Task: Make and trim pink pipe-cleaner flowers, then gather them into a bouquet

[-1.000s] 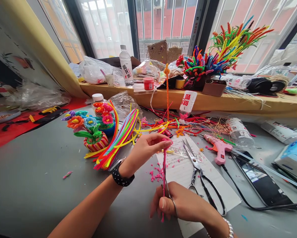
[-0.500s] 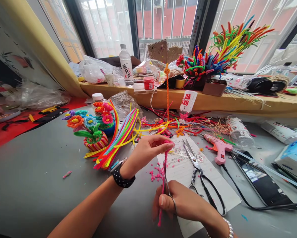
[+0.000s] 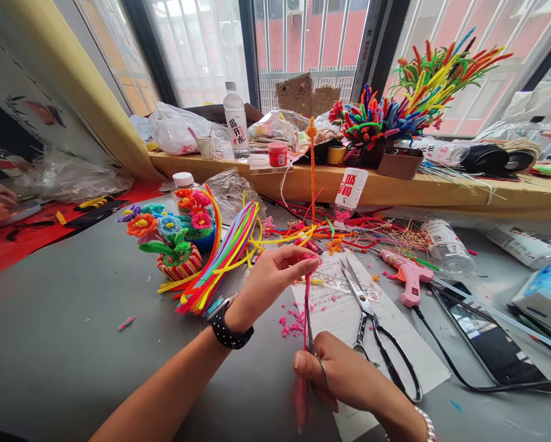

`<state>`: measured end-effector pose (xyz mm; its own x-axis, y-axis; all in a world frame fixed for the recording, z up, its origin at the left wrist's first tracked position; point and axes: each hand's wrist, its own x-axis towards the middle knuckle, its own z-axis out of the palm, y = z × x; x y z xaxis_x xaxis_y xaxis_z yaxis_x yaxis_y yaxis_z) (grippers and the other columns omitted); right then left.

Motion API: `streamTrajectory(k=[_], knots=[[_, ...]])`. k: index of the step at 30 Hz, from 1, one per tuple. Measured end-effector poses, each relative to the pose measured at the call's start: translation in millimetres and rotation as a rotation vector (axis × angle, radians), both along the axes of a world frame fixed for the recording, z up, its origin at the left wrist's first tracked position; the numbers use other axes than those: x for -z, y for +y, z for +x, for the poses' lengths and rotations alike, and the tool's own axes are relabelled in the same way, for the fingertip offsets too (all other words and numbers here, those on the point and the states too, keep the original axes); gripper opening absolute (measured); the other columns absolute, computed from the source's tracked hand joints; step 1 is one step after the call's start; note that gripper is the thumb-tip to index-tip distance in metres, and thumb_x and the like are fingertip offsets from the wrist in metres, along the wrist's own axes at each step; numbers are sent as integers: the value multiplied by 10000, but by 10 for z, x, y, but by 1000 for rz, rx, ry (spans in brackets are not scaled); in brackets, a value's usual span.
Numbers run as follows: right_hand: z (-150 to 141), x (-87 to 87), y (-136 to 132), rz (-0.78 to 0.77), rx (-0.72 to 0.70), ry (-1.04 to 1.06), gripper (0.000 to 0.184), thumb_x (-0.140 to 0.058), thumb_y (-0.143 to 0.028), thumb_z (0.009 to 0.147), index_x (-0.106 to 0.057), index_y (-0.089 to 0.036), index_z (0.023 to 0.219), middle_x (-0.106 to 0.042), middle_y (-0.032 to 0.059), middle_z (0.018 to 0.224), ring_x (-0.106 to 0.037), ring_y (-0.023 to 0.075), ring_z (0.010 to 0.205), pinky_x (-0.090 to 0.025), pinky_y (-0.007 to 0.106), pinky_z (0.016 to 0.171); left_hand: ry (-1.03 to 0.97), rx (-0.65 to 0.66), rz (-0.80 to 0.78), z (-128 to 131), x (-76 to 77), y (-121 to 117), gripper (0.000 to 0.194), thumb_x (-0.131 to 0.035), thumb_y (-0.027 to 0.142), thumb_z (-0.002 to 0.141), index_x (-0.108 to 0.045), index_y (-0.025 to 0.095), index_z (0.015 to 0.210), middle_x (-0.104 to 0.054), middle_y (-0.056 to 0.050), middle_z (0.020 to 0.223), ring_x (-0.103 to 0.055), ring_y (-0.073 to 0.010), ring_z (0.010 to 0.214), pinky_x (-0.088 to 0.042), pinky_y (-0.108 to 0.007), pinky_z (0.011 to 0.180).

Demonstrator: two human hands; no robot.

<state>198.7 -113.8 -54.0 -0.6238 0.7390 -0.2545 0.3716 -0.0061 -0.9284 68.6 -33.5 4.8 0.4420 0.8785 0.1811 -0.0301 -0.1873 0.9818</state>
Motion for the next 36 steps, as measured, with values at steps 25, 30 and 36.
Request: streamTrajectory(k=[25,30,36], knots=[[-30,-135,-11,57,16,79,821,-220,-762,668,-668,-74,672,-530,59,673,-454,85,514,-381,204,498,26,-21,-22,-9,-6,29,291,-546,397,710,-631,132,796,-626,-60,775,-541,-115,684,-412,-213,579],[-34,-151,-11,72,-7,60,813,-208,-758,676,-655,-79,686,-518,56,668,-473,107,541,-381,223,512,63,24,-7,8,-2,-9,276,-546,393,707,-631,135,757,-616,-45,745,-515,-100,633,-410,-218,574],[-17,-129,-18,106,-10,57,814,-172,-743,699,-655,-88,668,-526,52,623,-464,111,540,-357,221,504,91,47,36,24,14,-31,266,-556,379,703,-632,127,741,-603,-39,692,-488,-90,593,-396,-212,562]])
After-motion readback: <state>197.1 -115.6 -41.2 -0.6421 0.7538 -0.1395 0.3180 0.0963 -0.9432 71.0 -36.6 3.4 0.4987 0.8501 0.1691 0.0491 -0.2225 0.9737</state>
